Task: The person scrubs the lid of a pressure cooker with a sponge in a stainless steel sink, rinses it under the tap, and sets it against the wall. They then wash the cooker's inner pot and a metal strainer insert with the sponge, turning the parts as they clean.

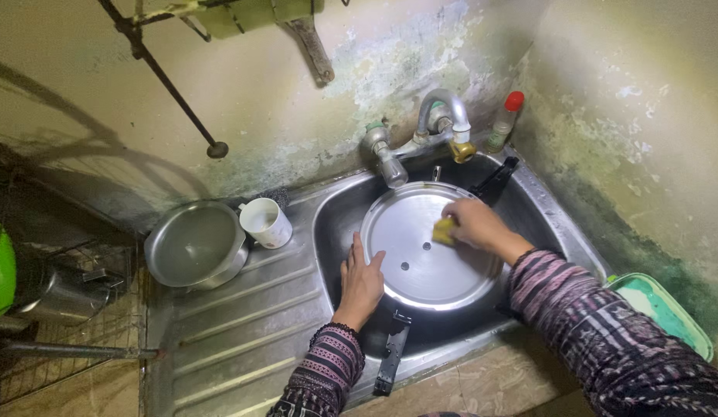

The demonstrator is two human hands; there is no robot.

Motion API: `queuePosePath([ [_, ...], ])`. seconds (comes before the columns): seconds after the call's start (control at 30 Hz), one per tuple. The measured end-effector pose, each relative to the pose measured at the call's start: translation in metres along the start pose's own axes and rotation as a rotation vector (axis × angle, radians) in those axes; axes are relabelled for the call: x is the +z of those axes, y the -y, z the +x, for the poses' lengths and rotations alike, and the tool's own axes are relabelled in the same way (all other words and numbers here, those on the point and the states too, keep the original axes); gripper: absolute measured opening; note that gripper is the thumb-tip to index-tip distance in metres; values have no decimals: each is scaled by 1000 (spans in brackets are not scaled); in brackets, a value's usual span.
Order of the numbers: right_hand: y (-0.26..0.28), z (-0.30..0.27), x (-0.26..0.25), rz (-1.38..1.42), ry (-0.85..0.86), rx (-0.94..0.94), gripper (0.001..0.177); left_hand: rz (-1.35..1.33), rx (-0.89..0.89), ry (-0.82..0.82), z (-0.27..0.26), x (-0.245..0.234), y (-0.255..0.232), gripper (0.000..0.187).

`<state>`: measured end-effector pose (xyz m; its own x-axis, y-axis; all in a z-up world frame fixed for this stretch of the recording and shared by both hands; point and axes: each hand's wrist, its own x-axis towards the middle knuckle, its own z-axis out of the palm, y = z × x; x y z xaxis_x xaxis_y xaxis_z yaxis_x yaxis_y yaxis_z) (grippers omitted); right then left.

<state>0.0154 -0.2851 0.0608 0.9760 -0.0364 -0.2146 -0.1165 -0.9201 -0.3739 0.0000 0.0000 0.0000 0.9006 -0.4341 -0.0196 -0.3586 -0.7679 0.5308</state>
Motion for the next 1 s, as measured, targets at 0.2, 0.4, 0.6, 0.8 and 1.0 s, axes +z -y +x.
queuePosePath([
  [0.2, -5, -10, 47, -28, -143, -431, 6, 15, 26, -29, -4, -5, -2, 47],
  [0.4, -20, -4, 44, -64, 52, -353, 19, 9, 47, -45, -1, -3, 1, 46],
  [0.6, -21, 51, 44, -1, -389, -168, 8, -14, 79, -36, 3, -1, 5, 47],
  [0.8, 27, 64, 68, 169, -239, -276, 12, -2, 80, -40, 1, 0, 6, 48],
  [1.0, 37, 46, 37, -97, 154, -322, 39, -19, 79, -47, -1, 1, 8, 48],
])
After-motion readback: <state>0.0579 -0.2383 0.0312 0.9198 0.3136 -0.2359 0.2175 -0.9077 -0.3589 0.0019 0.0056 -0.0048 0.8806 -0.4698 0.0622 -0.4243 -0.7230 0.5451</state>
